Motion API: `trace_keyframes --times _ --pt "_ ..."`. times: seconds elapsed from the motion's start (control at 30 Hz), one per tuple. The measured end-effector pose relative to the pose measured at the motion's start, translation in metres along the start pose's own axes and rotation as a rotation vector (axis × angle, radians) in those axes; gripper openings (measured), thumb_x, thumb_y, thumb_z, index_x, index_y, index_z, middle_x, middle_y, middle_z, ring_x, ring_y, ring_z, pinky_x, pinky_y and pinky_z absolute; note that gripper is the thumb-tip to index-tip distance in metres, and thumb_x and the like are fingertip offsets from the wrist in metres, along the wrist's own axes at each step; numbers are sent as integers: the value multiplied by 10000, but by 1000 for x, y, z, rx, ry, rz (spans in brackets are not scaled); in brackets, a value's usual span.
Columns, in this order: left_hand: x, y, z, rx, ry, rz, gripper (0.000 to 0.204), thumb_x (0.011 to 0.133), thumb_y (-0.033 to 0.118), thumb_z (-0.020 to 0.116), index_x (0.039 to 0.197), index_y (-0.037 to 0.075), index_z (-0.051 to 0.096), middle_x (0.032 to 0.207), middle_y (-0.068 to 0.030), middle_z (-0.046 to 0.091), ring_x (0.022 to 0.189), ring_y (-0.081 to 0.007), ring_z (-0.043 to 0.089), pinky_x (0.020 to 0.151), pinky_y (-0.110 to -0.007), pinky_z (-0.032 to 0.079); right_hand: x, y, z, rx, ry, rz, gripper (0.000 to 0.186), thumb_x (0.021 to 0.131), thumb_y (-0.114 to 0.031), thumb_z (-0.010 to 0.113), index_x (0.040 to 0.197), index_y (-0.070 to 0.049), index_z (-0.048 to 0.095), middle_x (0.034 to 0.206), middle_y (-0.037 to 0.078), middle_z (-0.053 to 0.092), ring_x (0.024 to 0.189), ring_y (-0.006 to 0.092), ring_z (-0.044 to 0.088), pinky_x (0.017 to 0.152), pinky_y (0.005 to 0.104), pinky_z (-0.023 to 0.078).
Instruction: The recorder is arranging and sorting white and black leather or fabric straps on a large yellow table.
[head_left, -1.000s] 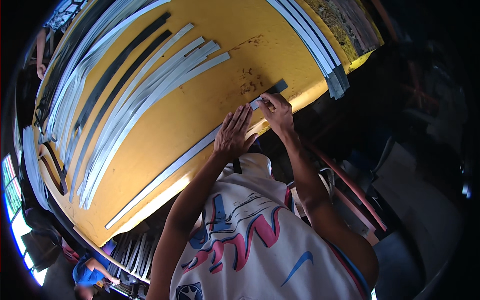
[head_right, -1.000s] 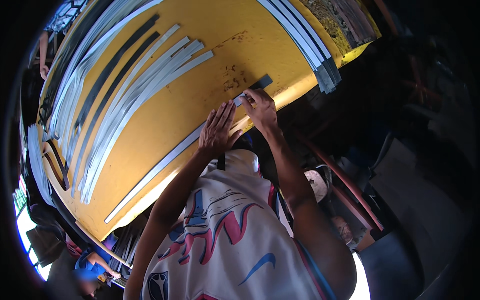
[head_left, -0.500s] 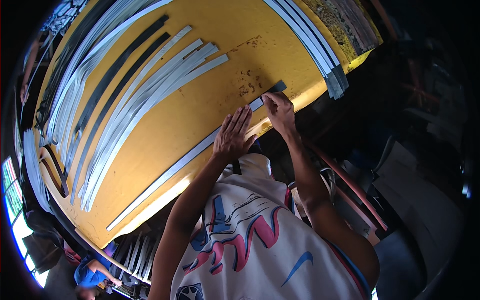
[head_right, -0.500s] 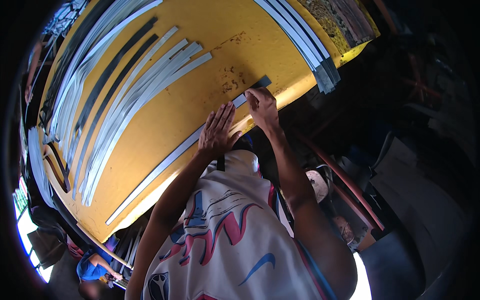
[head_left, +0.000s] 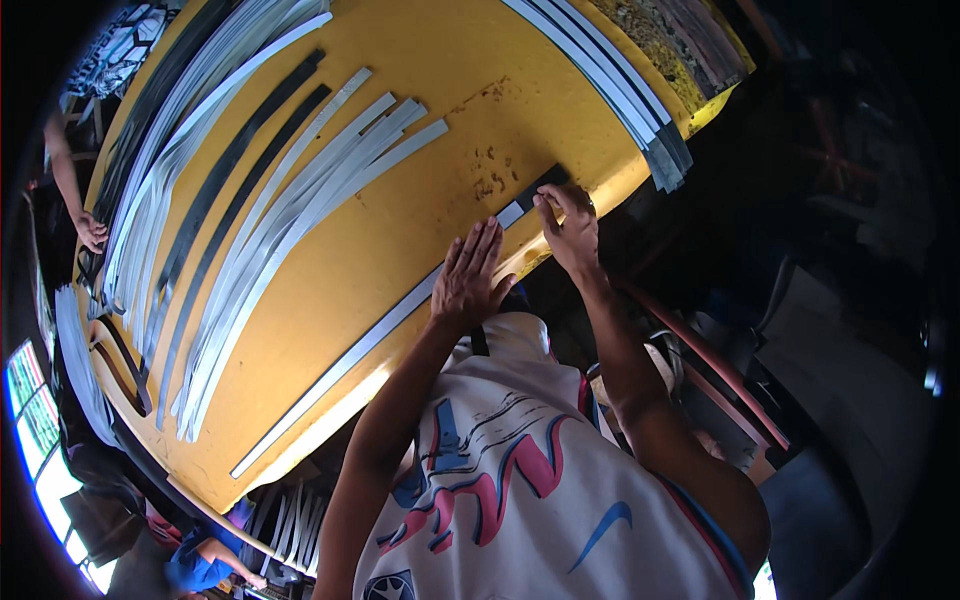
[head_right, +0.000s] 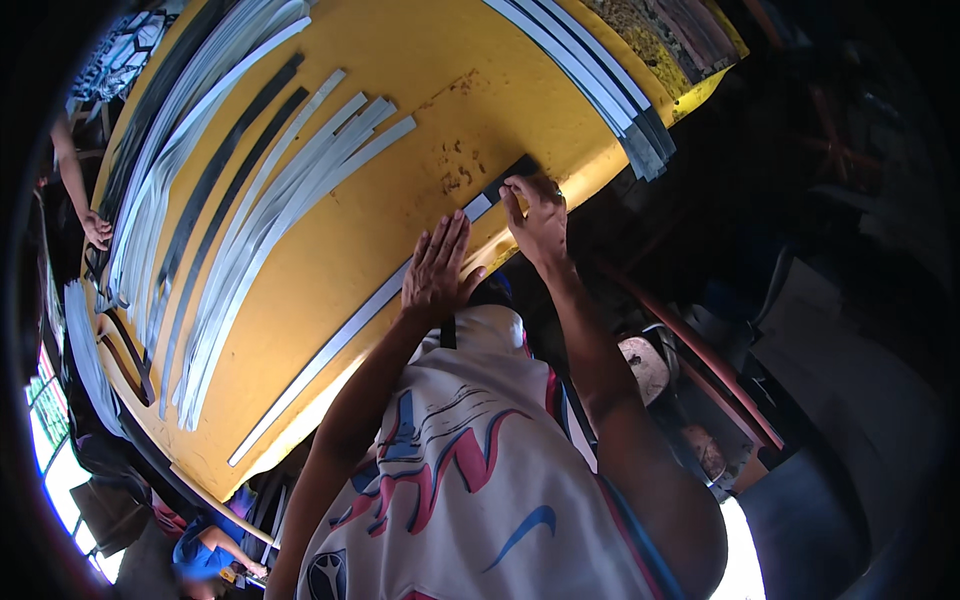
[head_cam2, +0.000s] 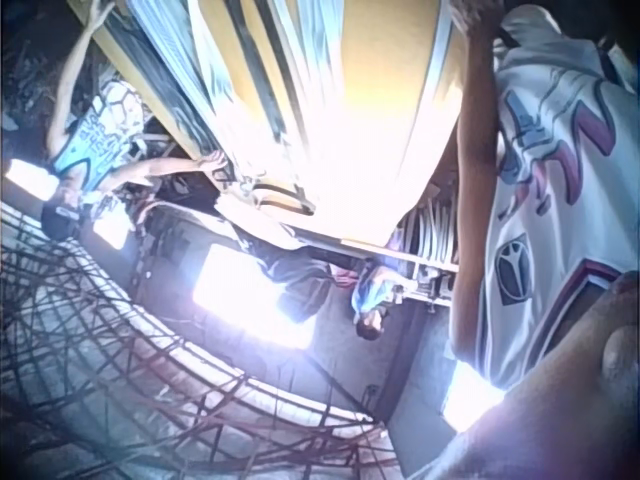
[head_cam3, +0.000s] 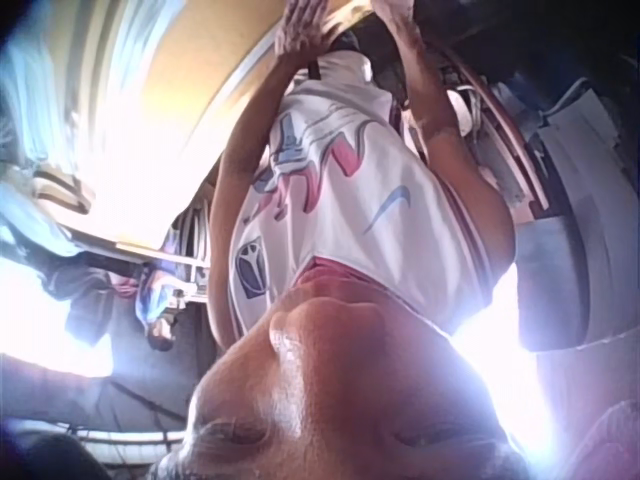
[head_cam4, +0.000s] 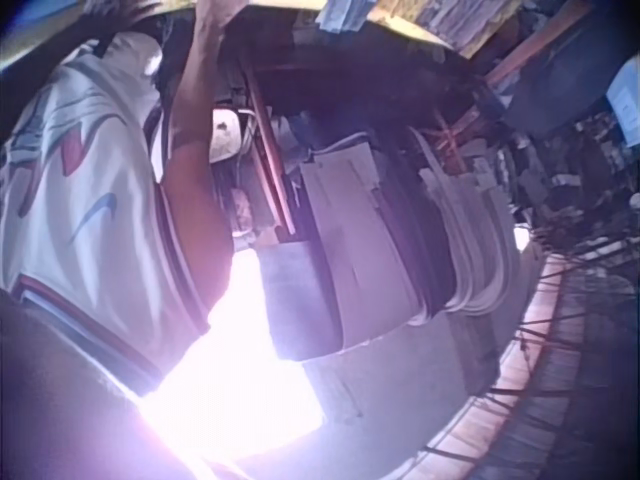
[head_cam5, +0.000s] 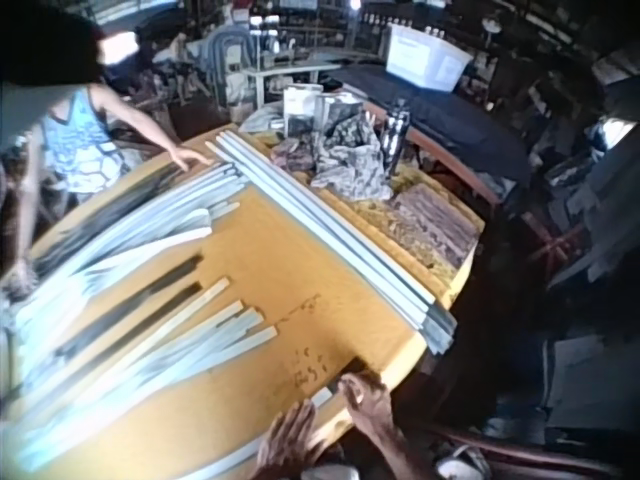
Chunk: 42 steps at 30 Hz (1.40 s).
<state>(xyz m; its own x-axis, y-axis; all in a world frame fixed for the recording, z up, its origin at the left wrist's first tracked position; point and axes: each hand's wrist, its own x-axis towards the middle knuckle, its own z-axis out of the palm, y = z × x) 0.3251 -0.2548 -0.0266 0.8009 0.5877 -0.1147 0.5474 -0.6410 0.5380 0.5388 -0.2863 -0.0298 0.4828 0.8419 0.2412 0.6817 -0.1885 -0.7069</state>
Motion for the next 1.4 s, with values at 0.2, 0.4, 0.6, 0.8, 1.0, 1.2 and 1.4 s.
trace_keyframes --times 0.2,0.4,0.6,0.8,1.0,1.2,1.4 --pt "-1 0 0 -5 -6 -1 790 974 491 539 1582 64 270 1659 -110 246 1526 -290 250 1226 -505 217 -3 -4 5 -113 14 -48 224 860 -208 784 976 -66 656 909 100 657 825 278 654 756 410 511" --pt "-2 2 0 -5 -13 0 794 973 481 545 1584 62 261 1661 -114 241 1533 -285 232 1231 -498 203 -10 -3 8 -193 -56 47 284 875 -263 765 1049 -95 615 998 87 623 895 278 629 811 442 469" --pt "-3 3 -13 -53 -14 4 808 962 444 582 1585 53 248 1654 -132 252 1530 -300 237 1233 -495 198 -2 1 8 115 25 169 166 925 -140 685 1061 -69 620 942 110 638 856 287 661 788 414 515" --pt "-19 -3 -20 -48 59 -25 782 951 396 605 1569 46 278 1644 -136 273 1519 -305 261 1230 -485 216 -10 -22 -8 -207 143 70 299 914 -122 683 1181 -19 593 1076 161 607 997 299 589 888 408 493" --pt "-121 -38 -13 22 39 -151 791 946 393 605 1579 61 267 1637 -163 276 1518 -363 242 1222 -522 193 -98 -118 40 -28 -623 -418 686 994 -359 594 1491 56 368 1521 251 412 1450 373 362 1175 543 258" --pt "-189 -56 -27 36 131 -253 715 925 284 642 1545 70 358 1636 -124 304 1508 -334 285 1211 -531 215 -109 -121 60 -251 -735 -491 724 1020 -456 492 1570 -37 277 1595 118 378 1489 286 314 1212 538 194" --pt "-305 -101 -32 72 190 -516 696 982 379 572 1575 120 315 1646 -82 294 1521 -287 263 1230 -519 190 -66 -47 36 -578 -396 -257 672 1048 -506 390 1568 -90 298 1613 102 348 1462 304 335 1206 417 257"
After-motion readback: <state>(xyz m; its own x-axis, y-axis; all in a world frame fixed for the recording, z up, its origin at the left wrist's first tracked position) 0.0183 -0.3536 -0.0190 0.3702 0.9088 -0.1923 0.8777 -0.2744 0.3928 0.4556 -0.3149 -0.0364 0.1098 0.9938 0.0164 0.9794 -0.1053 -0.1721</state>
